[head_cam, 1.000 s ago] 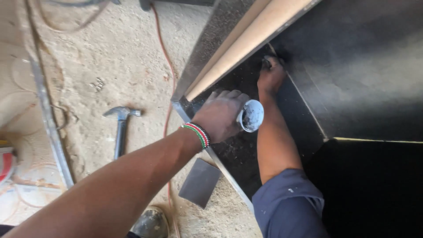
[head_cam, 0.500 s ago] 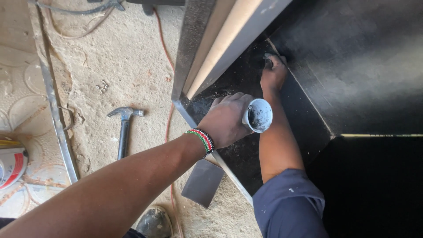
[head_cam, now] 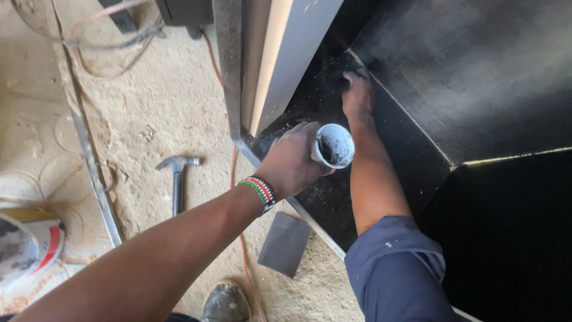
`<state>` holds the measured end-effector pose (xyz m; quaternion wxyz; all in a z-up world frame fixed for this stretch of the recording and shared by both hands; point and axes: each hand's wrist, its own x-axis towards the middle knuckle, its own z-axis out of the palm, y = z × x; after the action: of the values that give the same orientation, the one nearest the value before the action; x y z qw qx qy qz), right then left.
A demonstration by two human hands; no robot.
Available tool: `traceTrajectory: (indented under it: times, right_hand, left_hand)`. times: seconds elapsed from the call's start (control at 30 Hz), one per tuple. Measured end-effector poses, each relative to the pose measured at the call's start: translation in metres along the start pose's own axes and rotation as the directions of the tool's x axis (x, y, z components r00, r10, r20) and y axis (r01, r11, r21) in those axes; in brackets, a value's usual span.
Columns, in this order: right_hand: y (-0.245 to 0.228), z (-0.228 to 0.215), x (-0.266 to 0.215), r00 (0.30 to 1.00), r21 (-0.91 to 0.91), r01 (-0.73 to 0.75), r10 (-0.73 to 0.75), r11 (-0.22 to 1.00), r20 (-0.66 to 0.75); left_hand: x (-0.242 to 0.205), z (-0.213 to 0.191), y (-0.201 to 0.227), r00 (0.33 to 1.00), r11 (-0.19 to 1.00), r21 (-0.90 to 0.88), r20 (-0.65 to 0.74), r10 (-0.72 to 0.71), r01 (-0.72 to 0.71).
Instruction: The person fills gaps in a black cabinet using a putty knife and a small container of filler. They scoop the filler from the container and apply it to the seams and edges of the cabinet, smoothing it out with the knife. The person moves around the cabinet to access different areas.
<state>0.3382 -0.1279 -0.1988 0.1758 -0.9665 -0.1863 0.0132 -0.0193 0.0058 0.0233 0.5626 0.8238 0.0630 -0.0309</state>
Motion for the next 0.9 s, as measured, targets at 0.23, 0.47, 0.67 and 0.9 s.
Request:
traceTrajectory:
  times: [0.23, 0.47, 0.67, 0.9]
  right_hand:
    - [0.001, -0.014, -0.024, 0.964, 0.468, -0.196, 0.256, 0.862, -0.068]
    - [-0.012, -0.042, -0.029, 0.974, 0.52, -0.215, 0.219, 0.827, 0.054]
    - [0.015, 0.007, 0.021, 0.972, 0.019, -0.188, 0.184, 0.982, 0.144]
    - [-0.009, -0.016, -0.002, 0.993, -0.129, -0.068, 0.08, 0.989, 0.088]
  left_hand:
    - [-0.019, -0.01, 0.004, 1.0, 0.999, -0.036, -0.026, 0.003, -0.004]
    - [-0.021, -0.007, 0.007, 1.0, 1.0, -0.022, -0.027, 0.016, -0.017]
    - [-0.018, -0.007, 0.003, 0.999, 1.0, -0.027, -0.043, 0.007, -0.009]
    - [-0.009, -0.007, -0.024, 0.981, 0.991, 0.105, -0.169, 0.096, -0.078]
